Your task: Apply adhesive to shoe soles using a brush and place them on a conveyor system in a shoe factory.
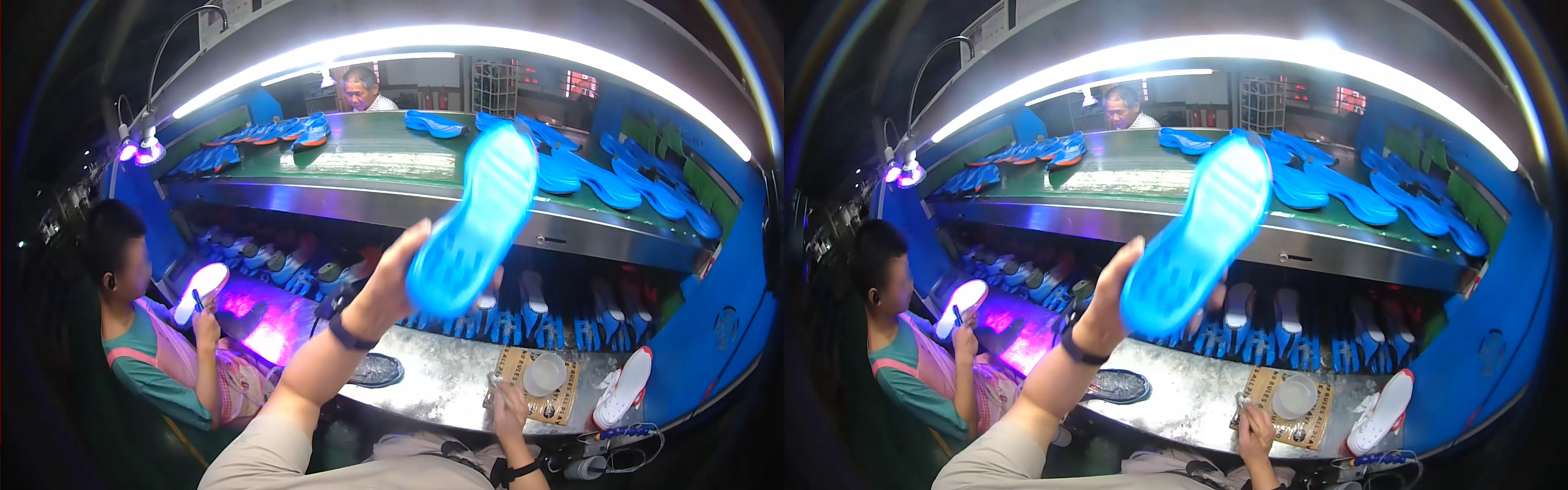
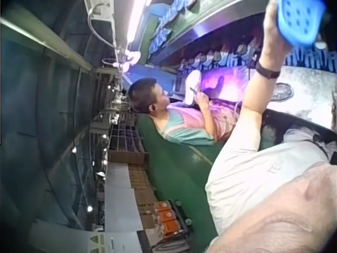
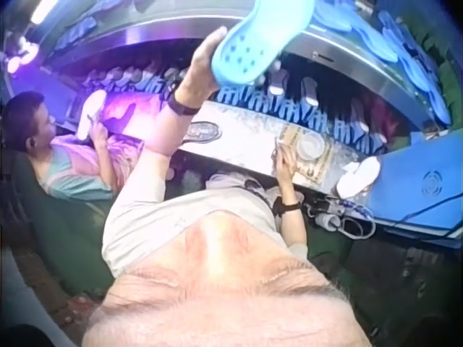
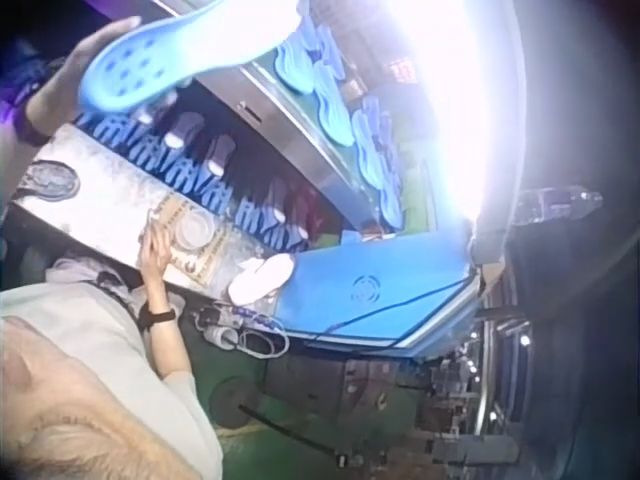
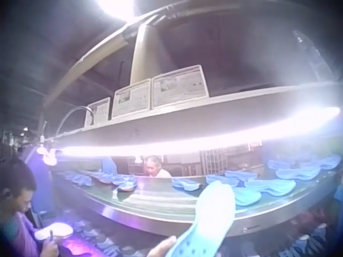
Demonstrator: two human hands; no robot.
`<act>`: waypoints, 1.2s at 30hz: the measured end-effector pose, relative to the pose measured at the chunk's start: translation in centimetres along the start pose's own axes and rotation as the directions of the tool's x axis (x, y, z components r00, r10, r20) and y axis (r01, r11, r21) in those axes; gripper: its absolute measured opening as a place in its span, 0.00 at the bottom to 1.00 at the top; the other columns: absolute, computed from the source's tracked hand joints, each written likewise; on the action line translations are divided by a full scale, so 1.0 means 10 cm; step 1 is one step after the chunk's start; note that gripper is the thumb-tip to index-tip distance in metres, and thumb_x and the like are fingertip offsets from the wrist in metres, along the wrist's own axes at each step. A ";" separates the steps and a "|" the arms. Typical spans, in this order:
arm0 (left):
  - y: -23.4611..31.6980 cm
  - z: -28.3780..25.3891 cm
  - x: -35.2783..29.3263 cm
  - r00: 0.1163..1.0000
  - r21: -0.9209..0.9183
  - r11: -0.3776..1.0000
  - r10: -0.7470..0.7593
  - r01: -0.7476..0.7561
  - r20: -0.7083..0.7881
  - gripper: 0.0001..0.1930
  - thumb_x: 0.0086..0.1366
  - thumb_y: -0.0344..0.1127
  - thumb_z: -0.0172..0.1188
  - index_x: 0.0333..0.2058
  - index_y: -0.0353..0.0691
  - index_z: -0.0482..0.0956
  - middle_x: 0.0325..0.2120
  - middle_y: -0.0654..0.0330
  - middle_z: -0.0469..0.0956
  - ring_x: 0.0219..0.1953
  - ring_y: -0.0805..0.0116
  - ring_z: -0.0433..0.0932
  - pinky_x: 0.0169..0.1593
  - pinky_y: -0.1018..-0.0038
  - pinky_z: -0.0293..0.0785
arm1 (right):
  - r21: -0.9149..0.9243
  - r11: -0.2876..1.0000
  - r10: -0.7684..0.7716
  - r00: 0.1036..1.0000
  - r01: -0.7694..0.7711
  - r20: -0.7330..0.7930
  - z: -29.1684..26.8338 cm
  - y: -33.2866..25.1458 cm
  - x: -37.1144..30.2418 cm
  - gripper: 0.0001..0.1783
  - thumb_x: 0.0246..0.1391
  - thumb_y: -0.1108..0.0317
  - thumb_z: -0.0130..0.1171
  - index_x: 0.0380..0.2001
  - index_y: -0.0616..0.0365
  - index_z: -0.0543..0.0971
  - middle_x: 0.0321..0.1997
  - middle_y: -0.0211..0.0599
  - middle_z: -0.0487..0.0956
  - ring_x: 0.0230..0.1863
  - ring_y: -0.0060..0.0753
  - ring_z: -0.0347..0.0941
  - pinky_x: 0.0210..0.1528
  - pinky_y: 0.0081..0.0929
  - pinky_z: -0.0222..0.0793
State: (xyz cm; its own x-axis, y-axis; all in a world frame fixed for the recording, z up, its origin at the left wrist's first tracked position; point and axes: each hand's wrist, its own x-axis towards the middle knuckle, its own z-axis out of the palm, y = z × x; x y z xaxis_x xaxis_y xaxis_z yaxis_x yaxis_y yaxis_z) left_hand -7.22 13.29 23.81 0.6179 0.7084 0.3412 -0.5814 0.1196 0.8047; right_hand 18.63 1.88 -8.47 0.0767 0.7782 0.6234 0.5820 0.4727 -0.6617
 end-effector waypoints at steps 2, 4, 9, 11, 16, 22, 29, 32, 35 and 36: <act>0.08 -0.11 0.41 0.988 -0.241 0.959 0.141 -0.152 -0.061 0.34 0.78 0.57 0.42 0.65 0.30 0.64 0.57 0.36 0.74 0.57 0.45 0.79 0.58 0.52 0.80 | 0.005 0.999 0.047 0.999 -0.047 0.010 0.00 -0.04 0.02 0.12 0.57 0.77 0.62 0.45 0.65 0.83 0.42 0.51 0.82 0.42 0.52 0.81 0.47 0.38 0.76; 0.03 -0.23 0.55 0.987 0.001 0.996 0.094 -0.094 -0.128 0.31 0.78 0.52 0.48 0.65 0.30 0.64 0.58 0.36 0.72 0.58 0.43 0.78 0.58 0.53 0.79 | 0.005 0.999 0.036 0.999 -0.036 0.004 0.03 0.00 0.00 0.12 0.57 0.77 0.61 0.45 0.64 0.83 0.41 0.50 0.82 0.42 0.52 0.81 0.47 0.38 0.76; 0.17 -0.44 0.52 0.958 0.615 0.786 0.126 0.062 -0.258 0.26 0.75 0.42 0.57 0.63 0.29 0.71 0.54 0.44 0.79 0.47 0.57 0.85 0.45 0.68 0.85 | -0.011 1.000 0.027 0.999 -0.027 0.027 0.01 0.01 -0.01 0.13 0.56 0.76 0.61 0.45 0.62 0.83 0.41 0.49 0.82 0.42 0.51 0.81 0.45 0.39 0.76; 0.35 -0.56 0.57 0.930 0.799 0.599 0.259 0.057 -0.260 0.19 0.74 0.41 0.58 0.52 0.29 0.81 0.43 0.51 0.85 0.42 0.67 0.85 0.42 0.74 0.83 | 0.001 0.998 0.056 0.998 -0.056 0.025 0.00 -0.07 0.02 0.13 0.55 0.76 0.61 0.44 0.61 0.83 0.40 0.49 0.82 0.41 0.52 0.81 0.44 0.39 0.76; 0.84 -0.83 0.80 0.937 0.967 0.166 0.261 0.194 -0.233 0.17 0.70 0.45 0.63 0.41 0.34 0.87 0.33 0.61 0.86 0.33 0.76 0.83 0.36 0.79 0.77 | 0.007 0.998 0.064 0.998 -0.064 0.030 0.02 -0.04 0.03 0.13 0.55 0.75 0.61 0.44 0.61 0.84 0.39 0.49 0.82 0.40 0.53 0.81 0.43 0.39 0.76; 0.99 -0.77 1.19 0.982 0.976 0.120 -0.071 0.182 -0.175 0.20 0.69 0.46 0.62 0.49 0.36 0.85 0.33 0.61 0.85 0.30 0.75 0.81 0.36 0.77 0.78 | -0.002 0.996 0.084 0.995 -0.084 0.056 0.02 -0.07 0.08 0.12 0.55 0.75 0.61 0.43 0.61 0.84 0.38 0.49 0.82 0.39 0.53 0.81 0.42 0.40 0.76; 1.38 -1.48 1.52 0.888 0.728 0.593 -0.458 0.343 -0.045 0.17 0.71 0.39 0.60 0.49 0.32 0.84 0.41 0.51 0.87 0.36 0.67 0.85 0.40 0.73 0.81 | -0.037 0.989 0.147 0.985 -0.144 0.093 0.02 -0.17 0.11 0.11 0.56 0.73 0.59 0.41 0.64 0.84 0.40 0.49 0.83 0.42 0.52 0.79 0.46 0.41 0.74; 1.63 -1.97 1.58 0.844 0.778 0.346 -0.087 0.524 -0.529 0.16 0.67 0.42 0.63 0.42 0.34 0.86 0.41 0.51 0.87 0.40 0.63 0.87 0.43 0.65 0.83 | -0.032 0.984 0.175 0.979 -0.173 0.100 0.00 -0.20 0.13 0.11 0.55 0.74 0.59 0.41 0.63 0.84 0.40 0.49 0.83 0.41 0.52 0.79 0.46 0.41 0.74; 1.81 -2.78 1.58 0.670 0.296 -0.639 0.484 0.710 -0.564 0.17 0.64 0.43 0.63 0.43 0.35 0.85 0.45 0.49 0.86 0.45 0.54 0.87 0.51 0.57 0.82 | -0.031 0.984 0.179 0.978 -0.177 0.103 0.01 -0.15 0.10 0.12 0.54 0.74 0.60 0.41 0.63 0.84 0.39 0.49 0.83 0.41 0.52 0.80 0.46 0.41 0.74; 1.77 -2.85 1.53 0.636 0.103 -0.691 0.584 0.716 -0.505 0.18 0.64 0.41 0.61 0.45 0.34 0.84 0.47 0.47 0.85 0.47 0.51 0.86 0.53 0.56 0.81 | -0.044 0.983 0.182 0.979 -0.179 0.090 -0.01 -0.15 0.09 0.12 0.54 0.75 0.60 0.42 0.63 0.84 0.39 0.49 0.83 0.41 0.52 0.80 0.46 0.41 0.75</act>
State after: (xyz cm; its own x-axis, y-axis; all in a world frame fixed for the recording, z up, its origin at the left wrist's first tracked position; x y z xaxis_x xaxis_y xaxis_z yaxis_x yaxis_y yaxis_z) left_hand -23.12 46.11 29.45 -0.2136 0.8714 0.4416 0.8982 0.3530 -0.2621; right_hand 17.95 1.84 -6.88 0.1084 0.8853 0.4521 0.5938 0.3071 -0.7437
